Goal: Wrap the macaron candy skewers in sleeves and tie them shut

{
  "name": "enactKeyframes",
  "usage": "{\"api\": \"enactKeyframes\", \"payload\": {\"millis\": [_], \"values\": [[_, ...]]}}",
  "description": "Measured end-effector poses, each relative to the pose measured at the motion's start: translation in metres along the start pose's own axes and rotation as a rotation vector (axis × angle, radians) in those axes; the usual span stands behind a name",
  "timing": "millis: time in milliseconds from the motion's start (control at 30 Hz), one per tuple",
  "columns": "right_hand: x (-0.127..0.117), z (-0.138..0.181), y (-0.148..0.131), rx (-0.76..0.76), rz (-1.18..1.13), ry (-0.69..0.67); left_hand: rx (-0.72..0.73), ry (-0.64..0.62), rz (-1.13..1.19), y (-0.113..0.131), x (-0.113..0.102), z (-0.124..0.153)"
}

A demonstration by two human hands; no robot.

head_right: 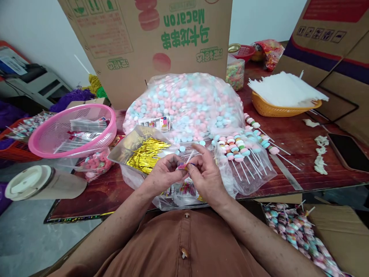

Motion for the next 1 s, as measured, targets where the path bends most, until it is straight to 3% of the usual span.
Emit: {"api": "enactKeyframes", "payload": {"millis": [67,133,233,333,467,533,633,767,833,867,933,1000], "values": [[0.003,0.004,-0.003,-0.119,0.187,-0.035,-0.001,0.067,-0.052,-0.006,0.000,-0.001],[0.005,0.005,0.002,-0.103,0.229,-0.040,-0.043,0.094,-0.145,-0.015,0.000,-0.002],[0.005,0.002,0.018,0.084,0.018,0.020,-0.194,0.046,-0.227,-0.031,0.001,-0.002],[0.003,-0.003,0.023,0.130,-0.109,0.072,-0.273,-0.040,-0.147,-0.035,0.005,0.001],[-0.001,-0.008,0.013,0.052,0.052,0.011,-0.185,-0.098,-0.114,-0.020,0.007,0.005],[-0.001,-0.007,0.008,0.027,0.190,-0.035,-0.070,-0.049,-0.269,-0.009,0.003,0.006],[-0.003,-0.005,0.003,0.006,0.276,0.022,0.062,-0.026,-0.469,0.002,0.002,0.007],[-0.005,-0.011,0.014,0.223,-0.067,0.059,-0.059,-0.225,-0.318,-0.007,0.009,0.010],[-0.012,-0.020,0.013,0.276,-0.209,0.089,-0.132,-0.268,-0.219,-0.010,0.007,0.011],[-0.021,-0.026,0.005,0.213,-0.197,0.129,-0.165,-0.247,-0.200,-0.012,0.004,0.011],[-0.031,-0.034,-0.023,-0.059,0.023,0.116,-0.219,-0.184,-0.193,-0.016,-0.003,0.011],[-0.012,-0.029,-0.046,-0.383,0.386,-0.152,-0.216,-0.173,-0.175,-0.016,-0.005,0.011]]}}
Point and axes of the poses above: each hand's wrist, its own z-axis away from the middle knuckle, its own x-axis out of the palm, y = z × x, the point moved 7 cm from there along -z, towards the middle knuckle, and after that the axes turned 11 degrees about -z, right-handed, at the moved point
